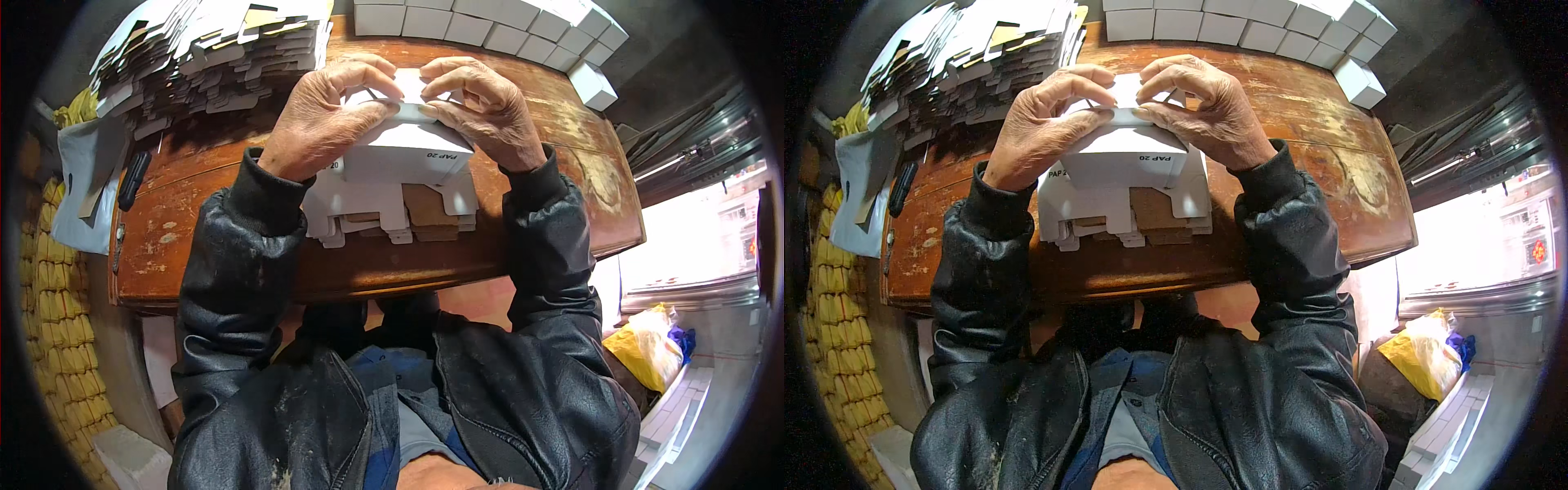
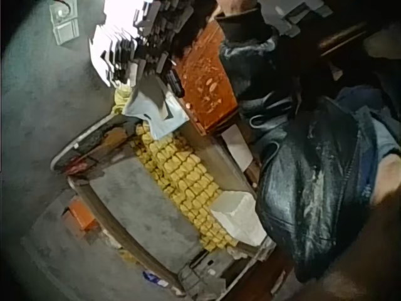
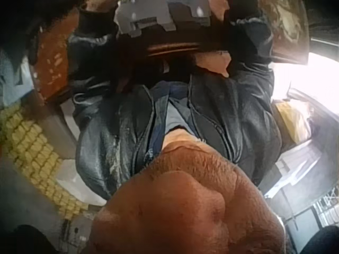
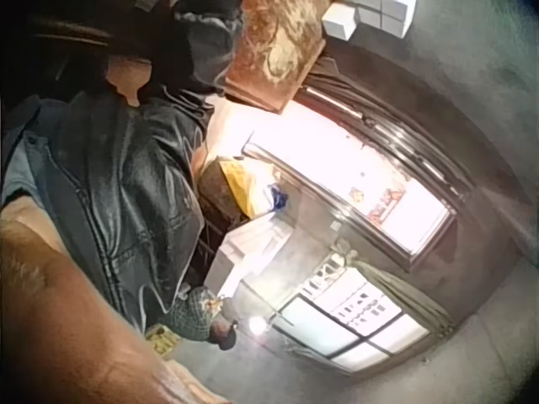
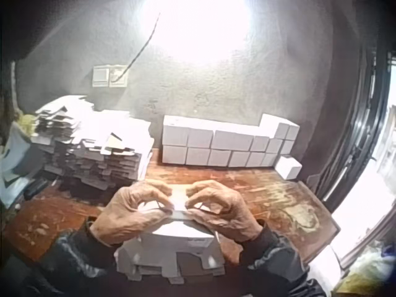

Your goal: Folding and assembling white cardboard boxes at a workbench.

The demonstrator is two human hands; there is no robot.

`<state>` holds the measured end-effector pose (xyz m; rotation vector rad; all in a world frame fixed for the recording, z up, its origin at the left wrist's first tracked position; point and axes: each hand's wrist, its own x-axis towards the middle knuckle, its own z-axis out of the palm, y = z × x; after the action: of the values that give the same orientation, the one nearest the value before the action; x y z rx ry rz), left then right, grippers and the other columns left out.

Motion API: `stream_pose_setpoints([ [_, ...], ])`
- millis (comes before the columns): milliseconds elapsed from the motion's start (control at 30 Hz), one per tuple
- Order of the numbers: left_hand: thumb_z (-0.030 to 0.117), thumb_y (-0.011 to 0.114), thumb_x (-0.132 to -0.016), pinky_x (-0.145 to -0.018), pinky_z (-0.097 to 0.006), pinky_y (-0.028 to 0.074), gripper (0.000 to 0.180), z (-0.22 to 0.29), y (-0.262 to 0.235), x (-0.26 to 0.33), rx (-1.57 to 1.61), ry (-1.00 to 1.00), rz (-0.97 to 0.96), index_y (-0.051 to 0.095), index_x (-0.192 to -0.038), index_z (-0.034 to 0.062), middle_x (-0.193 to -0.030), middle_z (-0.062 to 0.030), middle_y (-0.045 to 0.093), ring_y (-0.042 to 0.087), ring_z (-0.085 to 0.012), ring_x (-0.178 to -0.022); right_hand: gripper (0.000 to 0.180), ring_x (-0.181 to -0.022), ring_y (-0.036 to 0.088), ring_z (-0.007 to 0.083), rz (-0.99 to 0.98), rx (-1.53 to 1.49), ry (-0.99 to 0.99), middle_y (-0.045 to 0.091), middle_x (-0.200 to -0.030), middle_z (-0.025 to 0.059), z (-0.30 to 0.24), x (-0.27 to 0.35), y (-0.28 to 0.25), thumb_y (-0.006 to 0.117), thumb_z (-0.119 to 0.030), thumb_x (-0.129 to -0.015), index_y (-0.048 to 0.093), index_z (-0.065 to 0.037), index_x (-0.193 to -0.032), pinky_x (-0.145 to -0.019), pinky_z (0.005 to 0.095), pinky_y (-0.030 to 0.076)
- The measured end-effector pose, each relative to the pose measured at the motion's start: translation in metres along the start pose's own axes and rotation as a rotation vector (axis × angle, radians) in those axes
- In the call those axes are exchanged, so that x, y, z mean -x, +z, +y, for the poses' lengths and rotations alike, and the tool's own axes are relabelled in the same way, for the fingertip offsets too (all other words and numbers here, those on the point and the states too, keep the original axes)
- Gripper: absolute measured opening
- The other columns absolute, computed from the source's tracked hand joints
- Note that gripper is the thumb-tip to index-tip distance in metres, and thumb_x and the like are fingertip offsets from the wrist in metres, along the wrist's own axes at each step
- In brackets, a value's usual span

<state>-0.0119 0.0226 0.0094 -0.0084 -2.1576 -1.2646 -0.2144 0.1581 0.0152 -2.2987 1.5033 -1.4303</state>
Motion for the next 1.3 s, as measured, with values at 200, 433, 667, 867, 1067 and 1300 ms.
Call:
stream_pose_setpoints([
  [200, 0.008, 0.072, -0.082, -0.101, -0.034, 0.045, 0.016, 0.004, -0.001, 0.000, -0.028, -0.008, 0.003, 0.069, -0.098, 0.0081, -0.120, -0.0099, 0.060, 0.057, -0.0199, -0.114, 0.024, -0.102, 0.063, 0.0203, -0.034, 0.076, -0.049, 0.067, -0.107, 0.0071, -0.006, -0.005, -0.002, 0.079, -0.013, -0.078, 0.068, -0.010, -0.099, -0.092, 0.0333, 0.052],
  [433, 0.014, 0.072, -0.084, -0.099, -0.034, 0.047, 0.019, 0.004, 0.001, 0.000, -0.016, -0.039, 0.019, 0.070, -0.102, 0.0086, -0.118, -0.0099, 0.061, 0.057, -0.0194, -0.113, 0.028, -0.096, 0.064, 0.0235, -0.119, 0.240, -0.080, 0.066, -0.104, 0.0086, -0.015, -0.018, -0.003, 0.080, -0.009, -0.074, 0.064, -0.007, -0.098, -0.084, 0.0330, 0.054],
  [667, 0.018, 0.069, -0.091, -0.083, -0.023, 0.051, 0.023, -0.006, 0.002, -0.001, 0.036, -0.115, 0.068, 0.066, -0.110, 0.0055, -0.105, -0.0044, 0.066, 0.061, -0.0092, -0.092, 0.024, -0.094, 0.064, 0.0235, -0.157, 0.312, -0.053, 0.066, -0.102, 0.0085, -0.021, -0.022, -0.001, 0.076, -0.003, -0.075, 0.061, -0.005, -0.094, -0.081, 0.0327, 0.053],
  [867, 0.018, 0.069, -0.090, -0.077, -0.022, 0.053, 0.028, -0.006, 0.001, 0.002, 0.147, -0.260, 0.067, 0.064, -0.115, 0.0057, -0.102, -0.0070, 0.066, 0.062, -0.0090, -0.088, 0.023, -0.097, 0.064, 0.0202, -0.177, 0.298, -0.035, 0.066, -0.107, 0.0076, -0.018, -0.022, -0.002, 0.077, -0.003, -0.075, 0.062, -0.005, -0.092, -0.083, 0.0321, 0.053],
  [1067, 0.022, 0.067, -0.091, -0.070, -0.019, 0.052, 0.035, -0.015, 0.002, 0.000, -0.005, -0.226, 0.104, 0.061, -0.121, 0.0058, -0.092, -0.0055, 0.066, 0.062, -0.0079, -0.079, 0.017, -0.100, 0.061, 0.0105, -0.160, 0.082, 0.097, 0.066, -0.107, 0.0055, 0.001, -0.014, -0.003, 0.070, -0.013, -0.089, 0.065, -0.003, -0.101, -0.085, 0.0226, 0.051],
  [1300, 0.022, 0.068, -0.090, -0.073, -0.020, 0.053, 0.040, -0.016, 0.001, 0.001, 0.089, -0.296, 0.142, 0.058, -0.124, 0.0029, -0.093, -0.0073, 0.064, 0.063, -0.0096, -0.083, 0.044, -0.093, 0.066, 0.0196, -0.047, -0.034, 0.320, 0.068, -0.102, 0.0115, 0.000, -0.010, 0.004, 0.079, -0.032, -0.082, 0.065, -0.002, -0.111, -0.084, 0.0257, 0.053],
])
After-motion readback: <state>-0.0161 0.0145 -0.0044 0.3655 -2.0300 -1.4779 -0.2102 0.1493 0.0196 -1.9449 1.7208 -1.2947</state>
